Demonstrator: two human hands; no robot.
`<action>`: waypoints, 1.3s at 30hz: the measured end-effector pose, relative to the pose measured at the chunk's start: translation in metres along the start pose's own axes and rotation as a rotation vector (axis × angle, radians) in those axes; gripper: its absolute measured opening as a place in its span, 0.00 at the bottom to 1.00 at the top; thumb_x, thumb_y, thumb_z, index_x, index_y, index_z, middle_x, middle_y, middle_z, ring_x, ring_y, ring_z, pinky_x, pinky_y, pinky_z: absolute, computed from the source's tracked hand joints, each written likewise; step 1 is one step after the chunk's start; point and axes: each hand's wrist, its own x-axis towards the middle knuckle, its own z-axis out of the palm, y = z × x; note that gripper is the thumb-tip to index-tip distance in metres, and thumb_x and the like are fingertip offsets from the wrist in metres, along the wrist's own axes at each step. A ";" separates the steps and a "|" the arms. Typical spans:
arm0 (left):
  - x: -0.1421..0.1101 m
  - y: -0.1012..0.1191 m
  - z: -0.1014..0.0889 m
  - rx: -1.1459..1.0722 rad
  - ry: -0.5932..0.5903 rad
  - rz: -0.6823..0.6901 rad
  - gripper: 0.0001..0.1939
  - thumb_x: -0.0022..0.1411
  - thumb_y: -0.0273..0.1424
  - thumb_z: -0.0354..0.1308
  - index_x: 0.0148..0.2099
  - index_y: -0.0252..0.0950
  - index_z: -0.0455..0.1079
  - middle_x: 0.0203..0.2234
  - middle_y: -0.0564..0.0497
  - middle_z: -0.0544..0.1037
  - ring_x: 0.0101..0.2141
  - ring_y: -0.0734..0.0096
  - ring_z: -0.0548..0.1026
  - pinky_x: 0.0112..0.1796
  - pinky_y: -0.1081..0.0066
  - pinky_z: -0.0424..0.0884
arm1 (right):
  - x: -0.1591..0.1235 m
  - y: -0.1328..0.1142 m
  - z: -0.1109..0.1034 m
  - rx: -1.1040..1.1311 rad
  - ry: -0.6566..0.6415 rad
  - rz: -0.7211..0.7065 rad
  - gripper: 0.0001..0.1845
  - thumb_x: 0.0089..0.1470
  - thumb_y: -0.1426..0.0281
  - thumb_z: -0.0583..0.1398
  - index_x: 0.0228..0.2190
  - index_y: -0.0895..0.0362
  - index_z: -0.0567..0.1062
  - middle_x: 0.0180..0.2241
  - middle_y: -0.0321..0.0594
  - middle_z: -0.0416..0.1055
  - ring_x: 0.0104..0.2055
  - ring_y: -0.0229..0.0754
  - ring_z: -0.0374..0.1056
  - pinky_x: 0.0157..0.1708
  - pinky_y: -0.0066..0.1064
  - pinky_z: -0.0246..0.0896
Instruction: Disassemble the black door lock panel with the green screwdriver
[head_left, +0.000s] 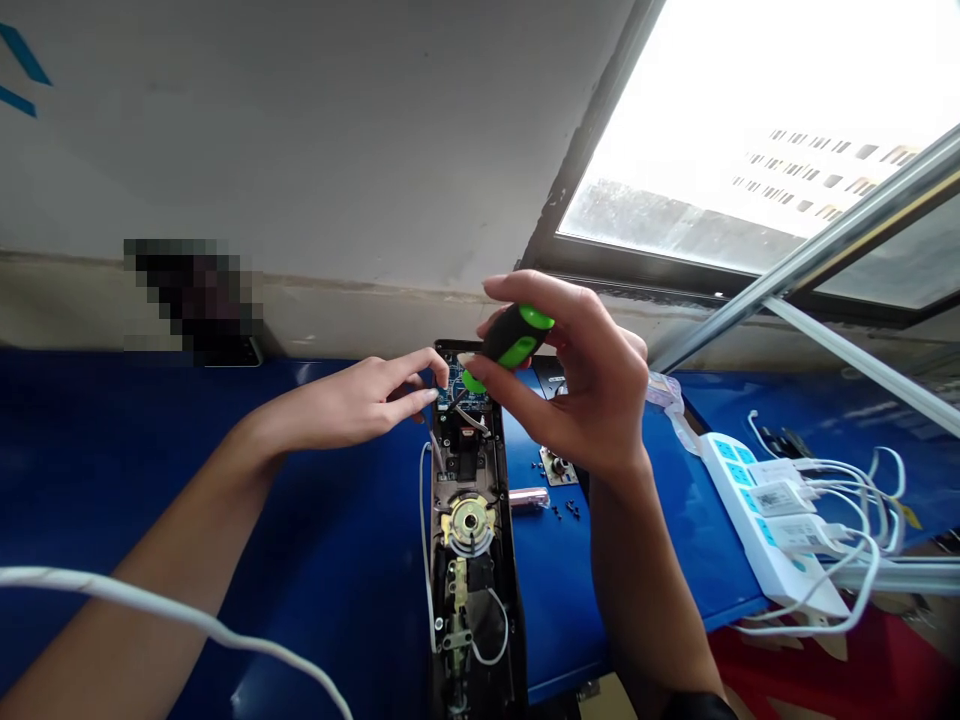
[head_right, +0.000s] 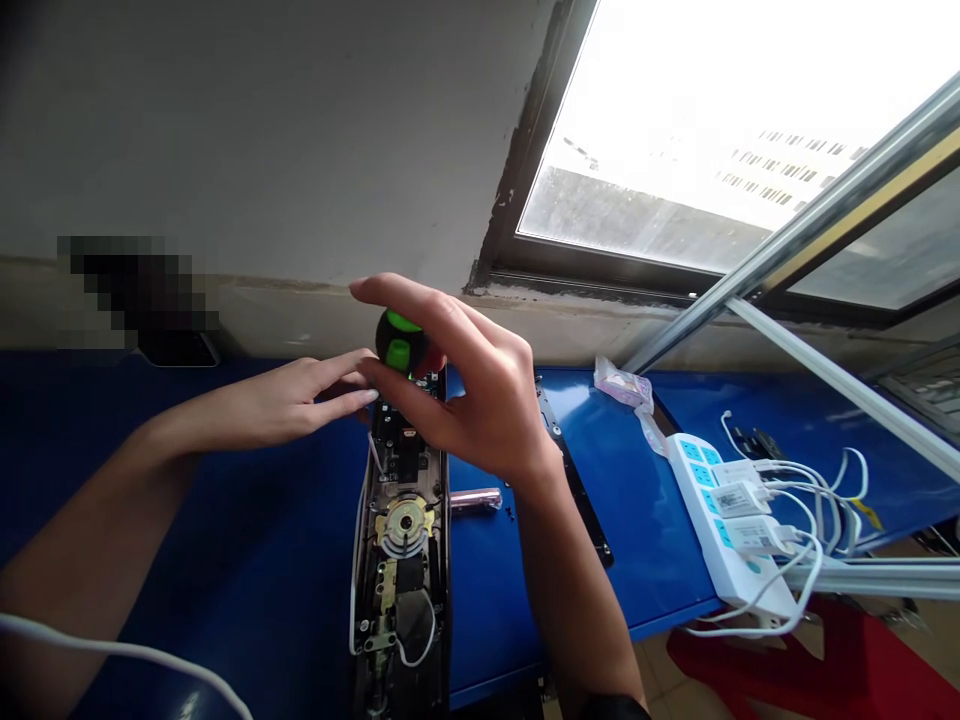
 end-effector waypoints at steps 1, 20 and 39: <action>0.000 -0.001 0.000 -0.010 -0.017 -0.003 0.19 0.73 0.45 0.49 0.58 0.42 0.67 0.38 0.53 0.82 0.38 0.63 0.79 0.43 0.68 0.71 | 0.000 0.000 0.000 -0.003 0.004 0.001 0.24 0.61 0.73 0.66 0.56 0.44 0.74 0.47 0.36 0.78 0.42 0.44 0.78 0.40 0.41 0.84; 0.009 -0.009 0.009 -0.267 -0.040 -0.058 0.21 0.67 0.47 0.56 0.54 0.39 0.70 0.45 0.48 0.81 0.45 0.59 0.79 0.46 0.64 0.76 | 0.002 -0.010 0.003 -0.144 -0.053 -0.068 0.12 0.65 0.72 0.63 0.50 0.53 0.73 0.44 0.37 0.80 0.39 0.37 0.76 0.44 0.36 0.80; 0.009 -0.007 0.008 -0.226 -0.068 -0.023 0.19 0.69 0.46 0.54 0.53 0.40 0.71 0.41 0.49 0.79 0.47 0.58 0.77 0.47 0.65 0.75 | 0.001 -0.017 0.003 -0.168 -0.126 0.018 0.27 0.58 0.81 0.59 0.55 0.46 0.67 0.49 0.35 0.76 0.45 0.41 0.77 0.48 0.38 0.79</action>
